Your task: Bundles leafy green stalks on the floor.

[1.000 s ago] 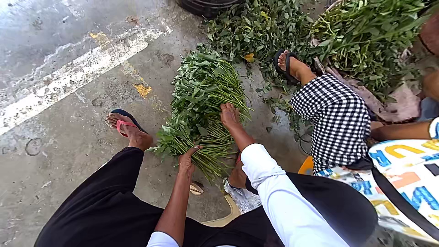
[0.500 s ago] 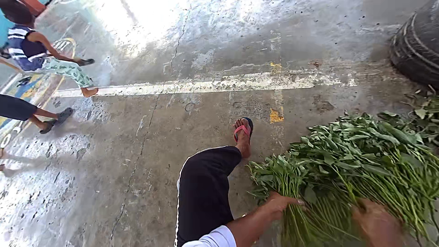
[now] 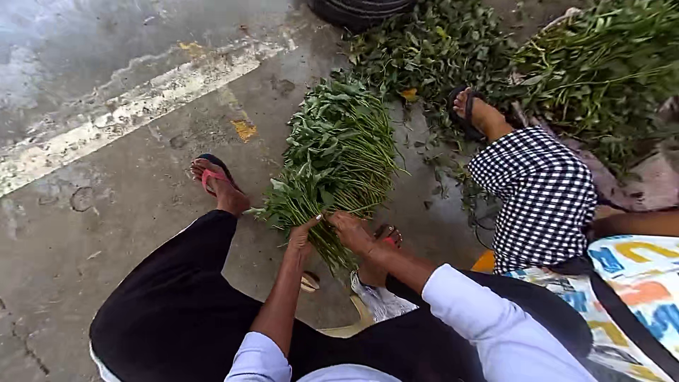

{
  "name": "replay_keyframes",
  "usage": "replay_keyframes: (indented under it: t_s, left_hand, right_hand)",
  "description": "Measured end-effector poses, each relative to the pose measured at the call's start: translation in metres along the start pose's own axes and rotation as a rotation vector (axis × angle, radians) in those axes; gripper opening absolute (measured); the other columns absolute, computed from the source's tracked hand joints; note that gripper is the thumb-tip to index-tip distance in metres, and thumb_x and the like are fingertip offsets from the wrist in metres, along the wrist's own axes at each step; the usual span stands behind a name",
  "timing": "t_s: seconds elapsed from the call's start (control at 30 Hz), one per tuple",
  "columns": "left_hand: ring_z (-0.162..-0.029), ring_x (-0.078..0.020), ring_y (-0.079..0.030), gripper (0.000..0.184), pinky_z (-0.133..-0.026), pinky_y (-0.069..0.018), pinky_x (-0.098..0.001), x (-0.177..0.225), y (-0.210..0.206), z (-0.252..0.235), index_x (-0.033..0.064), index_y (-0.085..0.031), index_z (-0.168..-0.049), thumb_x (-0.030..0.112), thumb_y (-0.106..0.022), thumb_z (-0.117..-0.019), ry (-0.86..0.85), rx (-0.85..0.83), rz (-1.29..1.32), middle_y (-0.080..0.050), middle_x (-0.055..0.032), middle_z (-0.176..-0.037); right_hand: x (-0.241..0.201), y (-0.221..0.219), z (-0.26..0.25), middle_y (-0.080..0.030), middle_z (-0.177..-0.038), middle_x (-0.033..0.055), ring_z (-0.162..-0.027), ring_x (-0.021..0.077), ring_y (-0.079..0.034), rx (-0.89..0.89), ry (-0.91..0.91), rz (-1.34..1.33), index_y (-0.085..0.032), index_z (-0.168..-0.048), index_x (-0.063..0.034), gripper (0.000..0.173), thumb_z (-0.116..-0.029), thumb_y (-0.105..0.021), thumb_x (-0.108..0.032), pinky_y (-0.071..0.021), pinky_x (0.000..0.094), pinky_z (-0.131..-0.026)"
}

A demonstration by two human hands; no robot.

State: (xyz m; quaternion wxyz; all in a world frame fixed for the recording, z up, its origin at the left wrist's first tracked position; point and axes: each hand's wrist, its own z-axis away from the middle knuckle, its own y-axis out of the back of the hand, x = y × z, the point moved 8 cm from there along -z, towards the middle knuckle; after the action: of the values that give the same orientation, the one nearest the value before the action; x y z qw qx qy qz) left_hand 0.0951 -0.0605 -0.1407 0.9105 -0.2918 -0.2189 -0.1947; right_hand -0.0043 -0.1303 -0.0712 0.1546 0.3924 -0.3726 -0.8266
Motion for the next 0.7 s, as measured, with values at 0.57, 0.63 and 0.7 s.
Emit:
replay_keyframes:
  t_s: [0.57, 0.63, 0.7]
  left_hand:
    - [-0.09, -0.0278, -0.072, 0.038, -0.08, -0.0616, -0.0422, -0.005, 0.027, -0.003, -0.0081, -0.056, -0.124, -0.004, -0.072, -0.0889, 0.03, 0.302, 0.039, -0.071, -0.0222, -0.103]
    - [-0.09, -0.028, -0.072, 0.039, -0.08, -0.0616, -0.0422, -0.006, 0.028, -0.004, -0.008, -0.056, -0.124, -0.004, -0.072, -0.0883, 0.033, 0.31, 0.038, -0.07, -0.0221, -0.103]
    - [-0.09, -0.0281, -0.072, 0.04, -0.081, -0.0616, -0.0424, -0.008, 0.03, -0.005, -0.0082, -0.057, -0.123, -0.004, -0.073, -0.0873, 0.034, 0.317, 0.03, -0.07, -0.0222, -0.104]
  right_hand:
    - [0.122, 0.057, -0.081, -0.062, -0.132, 0.0274, -0.129, 0.0466, -0.055, 0.252, -0.281, 0.309, -0.067, -0.123, 0.0043, 0.03, -0.0956, -0.056, 0.006, -0.0419, 0.0644, -0.103]
    - [0.124, 0.055, -0.082, -0.065, -0.129, 0.0265, -0.127, 0.0457, -0.057, 0.261, -0.25, 0.333, -0.067, -0.121, 0.0042, 0.028, -0.0957, -0.057, 0.005, -0.0416, 0.0638, -0.102]
    - [0.123, 0.053, -0.08, -0.066, -0.125, 0.0256, -0.124, 0.0452, -0.059, 0.26, -0.208, 0.331, -0.07, -0.119, 0.0023, 0.025, -0.0967, -0.058, 0.001, -0.0416, 0.0646, -0.101]
